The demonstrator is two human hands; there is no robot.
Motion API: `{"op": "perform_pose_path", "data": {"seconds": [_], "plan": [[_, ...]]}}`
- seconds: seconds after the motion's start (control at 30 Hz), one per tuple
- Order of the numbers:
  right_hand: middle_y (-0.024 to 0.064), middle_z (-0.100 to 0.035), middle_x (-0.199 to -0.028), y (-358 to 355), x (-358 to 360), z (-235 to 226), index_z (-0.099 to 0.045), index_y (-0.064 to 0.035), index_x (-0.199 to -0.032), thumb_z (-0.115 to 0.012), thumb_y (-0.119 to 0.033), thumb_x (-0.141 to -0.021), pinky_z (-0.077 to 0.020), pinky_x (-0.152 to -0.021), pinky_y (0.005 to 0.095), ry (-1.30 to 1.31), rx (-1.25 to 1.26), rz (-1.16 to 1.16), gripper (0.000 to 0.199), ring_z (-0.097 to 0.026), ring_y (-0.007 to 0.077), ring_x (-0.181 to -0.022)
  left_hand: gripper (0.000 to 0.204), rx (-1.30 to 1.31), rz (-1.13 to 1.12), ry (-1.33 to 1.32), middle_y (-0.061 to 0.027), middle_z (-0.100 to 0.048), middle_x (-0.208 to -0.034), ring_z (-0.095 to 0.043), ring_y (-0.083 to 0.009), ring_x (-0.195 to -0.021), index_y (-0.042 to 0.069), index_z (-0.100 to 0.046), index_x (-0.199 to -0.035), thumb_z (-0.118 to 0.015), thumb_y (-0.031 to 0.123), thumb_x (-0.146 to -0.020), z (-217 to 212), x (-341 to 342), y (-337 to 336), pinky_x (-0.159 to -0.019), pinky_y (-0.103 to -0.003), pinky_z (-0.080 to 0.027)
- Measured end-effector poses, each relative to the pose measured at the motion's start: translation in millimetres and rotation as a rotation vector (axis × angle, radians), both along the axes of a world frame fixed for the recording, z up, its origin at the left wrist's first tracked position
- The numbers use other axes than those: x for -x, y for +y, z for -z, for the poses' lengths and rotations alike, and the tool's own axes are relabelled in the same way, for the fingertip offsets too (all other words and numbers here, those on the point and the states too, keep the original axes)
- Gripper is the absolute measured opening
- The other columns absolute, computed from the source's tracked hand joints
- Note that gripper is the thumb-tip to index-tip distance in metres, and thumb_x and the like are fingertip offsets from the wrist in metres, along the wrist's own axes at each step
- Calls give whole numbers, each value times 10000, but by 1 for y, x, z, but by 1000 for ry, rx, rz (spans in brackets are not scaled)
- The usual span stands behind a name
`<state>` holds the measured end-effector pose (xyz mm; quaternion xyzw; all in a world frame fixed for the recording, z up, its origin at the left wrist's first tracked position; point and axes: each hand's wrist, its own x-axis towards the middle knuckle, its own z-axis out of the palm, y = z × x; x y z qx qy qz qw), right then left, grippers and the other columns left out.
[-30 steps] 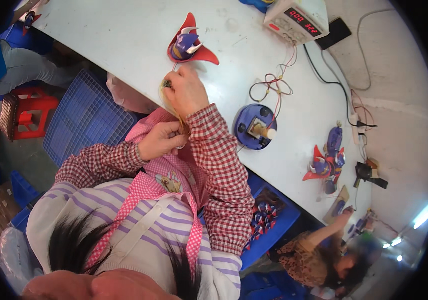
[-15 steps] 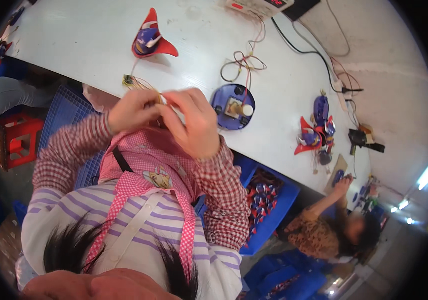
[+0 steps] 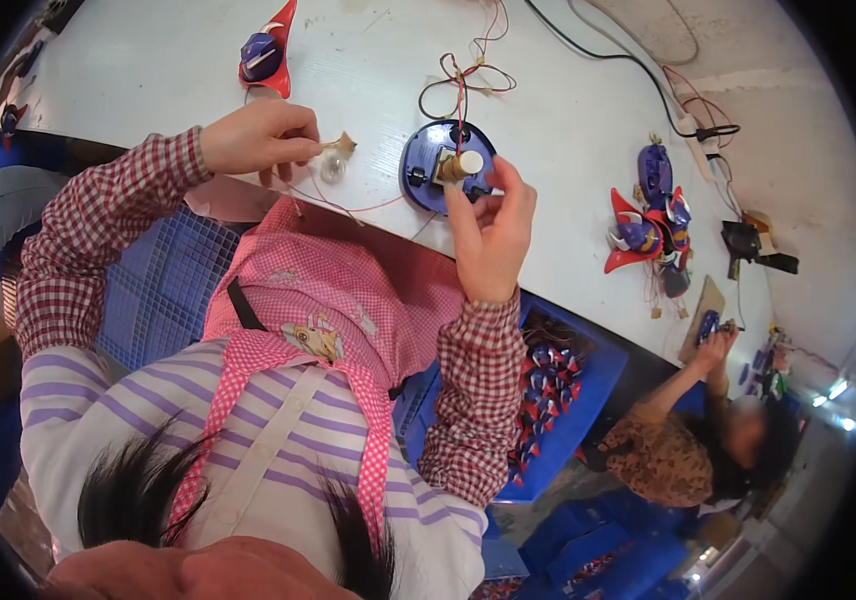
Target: Assembling small electronic toy components at a factory workbench.
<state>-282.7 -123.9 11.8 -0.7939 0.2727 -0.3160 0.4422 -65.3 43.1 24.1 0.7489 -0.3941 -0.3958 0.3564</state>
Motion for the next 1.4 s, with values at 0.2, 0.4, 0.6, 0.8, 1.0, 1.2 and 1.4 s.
{"op": "perform_pose_path", "data": {"seconds": [0.2,0.4,0.6,0.8,1.0,1.2,1.4], "plan": [[42,-544,-890,-16,-17,8,-575,-7,-1032,-669,-83,-805,-440,-636,219,106,169,-123,257,-498,119,-711,414,472,-27,-713,-121,-572,-971,-520,-231,-826,40,-545,-1019,-711,273,-719,22,63,-18,-742,-338,-437],[61,-563,-854,-22,-24,12,-572,-2,-977,-679,-87,-784,-458,-613,248,192,230,-115,236,-519,146,-690,894,516,-85,-893,-194,-418,-1247,-385,-347,-1194,-47,-370,-1269,-758,405,-603,63,96,-80,-943,-403,-336],[69,-581,-815,-16,-24,14,-569,-8,-943,-667,-60,-770,-469,-609,264,176,349,-94,206,-545,165,-665,969,479,-166,-833,-209,-392,-1301,-369,-356,-1243,-52,-347,-1299,-770,447,-584,77,98,-98,-967,-417,-325],[72,-592,-779,-9,-20,20,-573,-12,-932,-661,-25,-749,-475,-601,260,-55,666,-136,204,-570,173,-637,986,487,-130,-805,-215,-392,-1272,-395,-346,-1168,-56,-341,-1287,-765,490,-584,80,90,-103,-947,-408,-326],[71,-620,-788,-61,-15,-1,-588,-13,-949,-643,-85,-779,-477,-592,251,-89,433,189,193,-563,163,-630,916,556,-156,-863,-199,-413,-1246,-433,-324,-1100,-19,-363,-1291,-754,473,-625,55,91,-79,-941,-409,-343],[71,-623,-799,-89,-5,23,-602,-25,-935,-656,-143,-792,-467,-605,243,161,330,174,193,-547,155,-647,425,323,-273,-693,-86,-568,-866,-531,-193,-714,33,-502,-1161,-625,253,-819,38,52,-12,-621,-269,-437],[56,-606,-832,-44,-18,5,-619,-31,-912,-673,-133,-799,-444,-607,236,-106,685,390,161,-527,145,-686,262,187,-212,-613,-13,-538,-691,-467,-100,-534,24,-533,-1096,-582,133,-863,57,42,-9,-488,-203,-369]]}}
